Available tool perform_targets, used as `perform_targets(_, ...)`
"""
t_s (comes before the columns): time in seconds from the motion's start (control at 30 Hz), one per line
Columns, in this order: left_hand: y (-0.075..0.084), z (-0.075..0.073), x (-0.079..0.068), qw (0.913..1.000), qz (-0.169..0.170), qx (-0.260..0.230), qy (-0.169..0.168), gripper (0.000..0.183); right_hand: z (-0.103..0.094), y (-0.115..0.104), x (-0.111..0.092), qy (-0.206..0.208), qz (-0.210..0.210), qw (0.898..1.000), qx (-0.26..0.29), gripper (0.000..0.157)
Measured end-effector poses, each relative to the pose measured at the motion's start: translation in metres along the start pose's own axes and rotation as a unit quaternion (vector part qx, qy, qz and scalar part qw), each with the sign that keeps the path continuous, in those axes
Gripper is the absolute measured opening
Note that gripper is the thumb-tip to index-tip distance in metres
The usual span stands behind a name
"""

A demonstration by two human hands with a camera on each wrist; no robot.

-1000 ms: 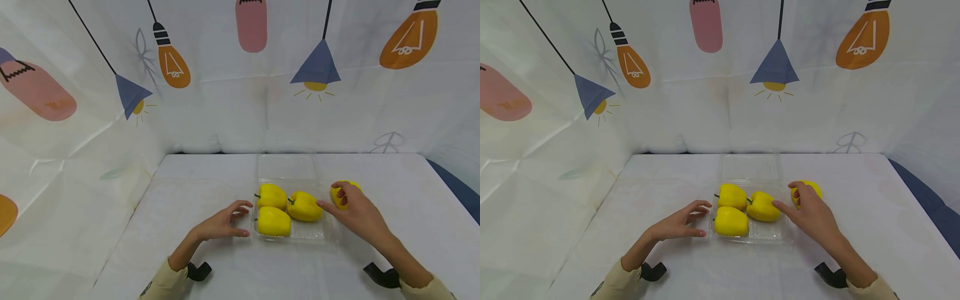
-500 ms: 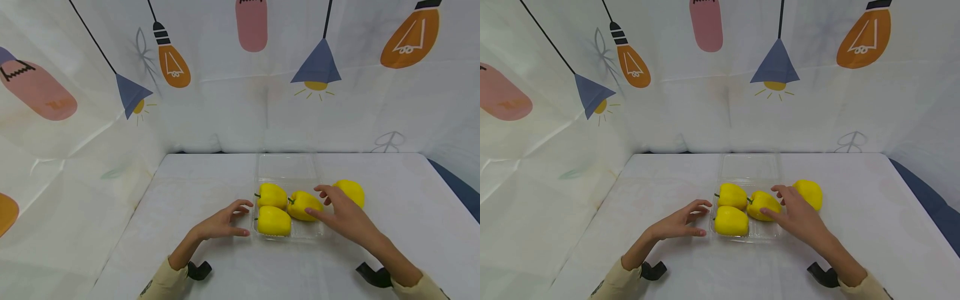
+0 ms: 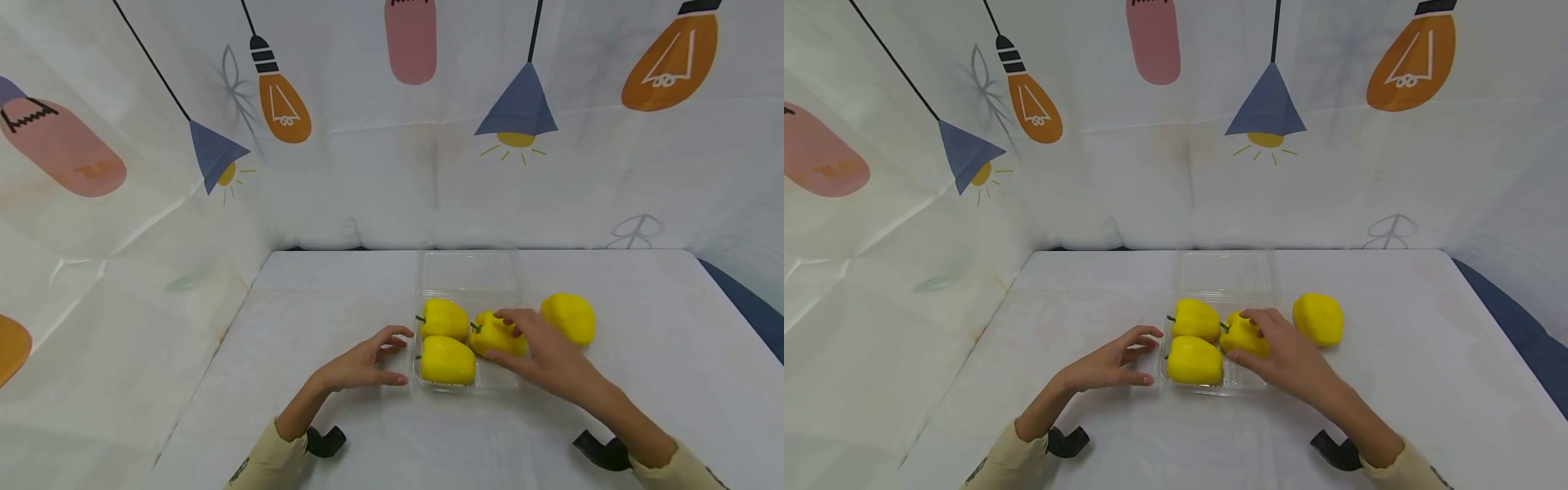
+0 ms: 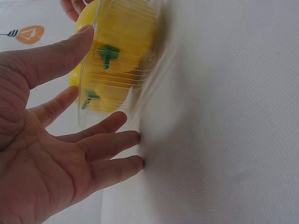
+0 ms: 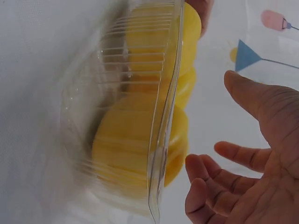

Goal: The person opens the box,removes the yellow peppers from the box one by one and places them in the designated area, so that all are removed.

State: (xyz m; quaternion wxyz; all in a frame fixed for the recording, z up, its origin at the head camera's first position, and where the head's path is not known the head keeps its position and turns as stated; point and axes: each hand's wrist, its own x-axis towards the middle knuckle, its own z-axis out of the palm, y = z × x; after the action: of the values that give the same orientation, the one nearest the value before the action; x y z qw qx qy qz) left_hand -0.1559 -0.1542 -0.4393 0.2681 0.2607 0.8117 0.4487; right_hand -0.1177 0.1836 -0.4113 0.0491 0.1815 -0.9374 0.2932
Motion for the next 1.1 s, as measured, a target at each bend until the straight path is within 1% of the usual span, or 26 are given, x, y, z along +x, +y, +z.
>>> perform_targets(0.3,-0.002,0.0,0.0,1.0,0.006,0.0,-0.002,0.07,0.007,-0.009,-0.001,-0.031,-0.028,0.999,0.018,0.066)
perform_targets(0.47,-0.002,0.0,0.0,0.9999,0.01,-0.003,-0.002,0.07,0.011,-0.012,-0.001,-0.036,-0.043,0.998,0.022,0.068)
perform_targets(0.67,-0.002,0.0,0.0,0.9999,0.008,-0.007,-0.001,0.07,0.013,-0.016,0.001,-0.036,-0.061,0.997,0.025,0.068)
perform_targets(0.83,-0.002,0.0,-0.001,1.0,0.003,-0.008,-0.001,0.07,0.018,-0.019,0.002,-0.039,-0.074,0.996,0.02,0.065)
perform_targets(0.93,-0.001,0.0,-0.001,1.0,0.002,-0.009,-0.001,0.071,0.021,-0.02,0.002,-0.039,-0.079,0.996,0.009,0.064)
perform_targets(1.1,0.0,0.0,-0.001,0.9999,0.004,-0.013,-0.002,0.071,0.024,-0.021,0.003,-0.035,-0.1,0.994,-0.007,0.06)
